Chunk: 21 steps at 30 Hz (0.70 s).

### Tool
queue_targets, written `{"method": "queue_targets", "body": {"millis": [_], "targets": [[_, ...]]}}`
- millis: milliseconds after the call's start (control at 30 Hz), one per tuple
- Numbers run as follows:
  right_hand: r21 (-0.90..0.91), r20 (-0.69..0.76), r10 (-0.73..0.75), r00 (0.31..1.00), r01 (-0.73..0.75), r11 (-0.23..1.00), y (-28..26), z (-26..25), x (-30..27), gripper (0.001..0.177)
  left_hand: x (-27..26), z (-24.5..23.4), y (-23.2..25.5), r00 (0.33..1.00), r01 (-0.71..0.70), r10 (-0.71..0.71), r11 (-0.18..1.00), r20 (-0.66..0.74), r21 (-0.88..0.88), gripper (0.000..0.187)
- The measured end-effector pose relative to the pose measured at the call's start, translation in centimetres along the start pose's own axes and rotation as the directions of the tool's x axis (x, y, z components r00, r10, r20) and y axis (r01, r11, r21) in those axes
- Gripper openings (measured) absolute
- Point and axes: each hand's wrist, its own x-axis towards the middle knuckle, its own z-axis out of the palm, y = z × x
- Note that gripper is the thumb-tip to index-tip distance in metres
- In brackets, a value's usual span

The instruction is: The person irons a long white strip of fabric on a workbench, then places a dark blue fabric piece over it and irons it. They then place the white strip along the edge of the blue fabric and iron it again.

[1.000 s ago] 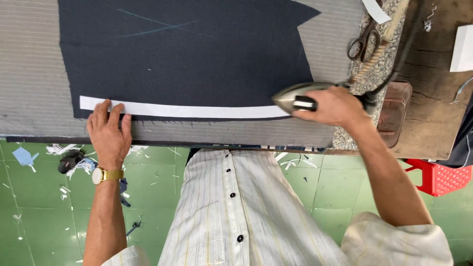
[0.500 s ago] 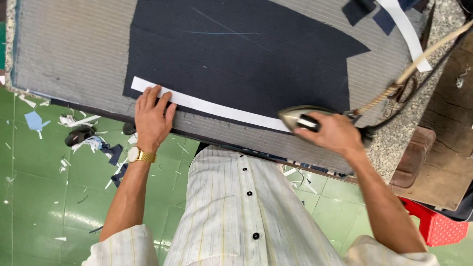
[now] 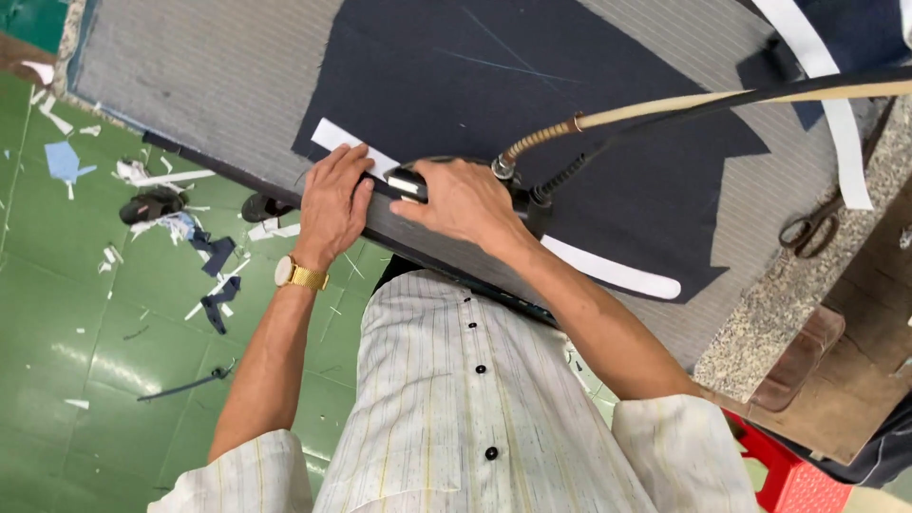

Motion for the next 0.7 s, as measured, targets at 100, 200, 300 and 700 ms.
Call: {"method": "queue_targets", "body": {"millis": [100,200,300,700], "targets": [[0.020,0.013,-0.025,1.000,0.025,1.000,-1.1,-0.4,1.4,0.049,0.1,-0.1,-1.4,1.000,0.008,-0.006,0.996,0.029,-0.089,0.028],[0.021,0.027,-0.034,0.999,0.034,0.999,-1.7,-1.0,1.7,0.048,0.5,0.2,-2.1,0.999,0.013,-0.009,0.995,0.040,-0.103,0.024],[0.024,0.030,-0.013,0.999,0.012,1.000,-0.9,-0.2,1.3,0.046,0.4,0.3,-1.7,0.999,-0.002,0.004,0.999,0.037,-0.043,0.021],[0.014,0.170,0.234,0.957,-0.239,0.971,5.2,-6.0,-13.8,0.046,0.8,0.6,-2.0,0.983,-0.185,0.185,0.983,0.003,-0.010,0.018]]}}
